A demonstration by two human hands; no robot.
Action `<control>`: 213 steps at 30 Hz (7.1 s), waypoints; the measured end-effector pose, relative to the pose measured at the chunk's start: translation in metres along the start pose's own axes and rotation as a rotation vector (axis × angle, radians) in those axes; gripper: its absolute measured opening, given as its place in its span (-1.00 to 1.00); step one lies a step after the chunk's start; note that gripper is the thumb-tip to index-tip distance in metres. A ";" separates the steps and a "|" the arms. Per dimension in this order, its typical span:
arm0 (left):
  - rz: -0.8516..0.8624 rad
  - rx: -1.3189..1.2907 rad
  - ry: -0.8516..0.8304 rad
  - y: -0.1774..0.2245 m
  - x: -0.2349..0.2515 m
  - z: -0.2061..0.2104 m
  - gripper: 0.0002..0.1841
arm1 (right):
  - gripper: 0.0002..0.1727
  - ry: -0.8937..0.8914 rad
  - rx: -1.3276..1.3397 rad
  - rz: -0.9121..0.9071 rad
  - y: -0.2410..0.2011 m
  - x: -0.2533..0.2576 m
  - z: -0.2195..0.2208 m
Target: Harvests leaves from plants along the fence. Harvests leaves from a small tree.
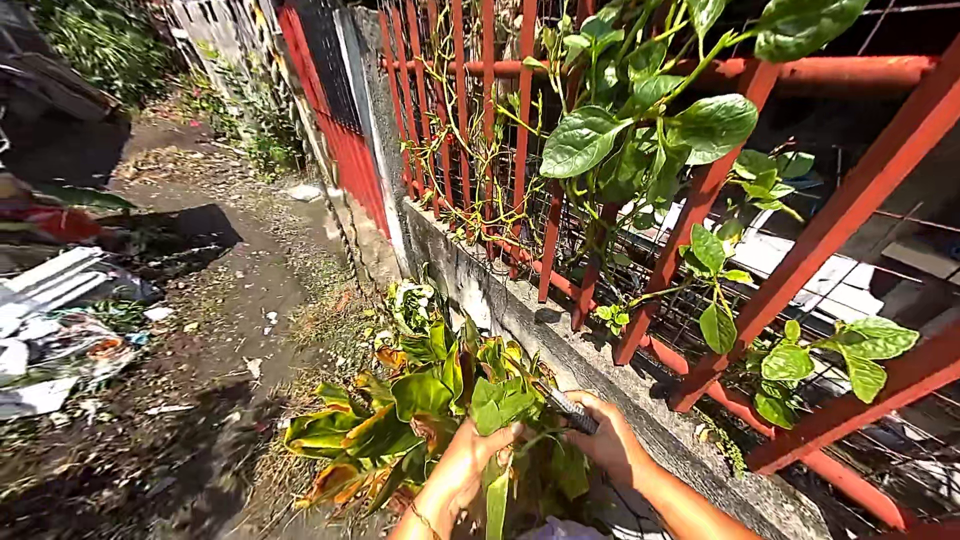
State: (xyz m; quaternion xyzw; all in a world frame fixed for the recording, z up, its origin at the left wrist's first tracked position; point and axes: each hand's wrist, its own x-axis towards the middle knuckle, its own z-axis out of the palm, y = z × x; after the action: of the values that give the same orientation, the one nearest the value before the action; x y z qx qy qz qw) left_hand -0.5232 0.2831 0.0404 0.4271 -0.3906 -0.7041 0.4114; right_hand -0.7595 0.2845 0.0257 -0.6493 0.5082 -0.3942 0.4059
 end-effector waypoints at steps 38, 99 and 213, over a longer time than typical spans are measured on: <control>0.244 -0.118 0.018 -0.039 0.066 0.016 -0.64 | -0.55 0.322 0.038 0.262 -0.001 0.017 0.035; 0.064 0.183 -0.318 0.021 0.108 0.260 -0.83 | -0.56 0.783 -0.057 0.022 0.021 -0.159 -0.167; 0.769 0.813 0.280 0.352 0.178 0.143 -0.65 | -0.45 0.460 0.241 -0.247 -0.137 0.115 -0.093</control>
State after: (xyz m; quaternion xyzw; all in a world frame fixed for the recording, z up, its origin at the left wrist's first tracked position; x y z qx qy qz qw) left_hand -0.6211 0.0239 0.3551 0.4673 -0.6989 -0.2340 0.4882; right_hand -0.7789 0.1812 0.1973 -0.5471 0.4533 -0.6351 0.3031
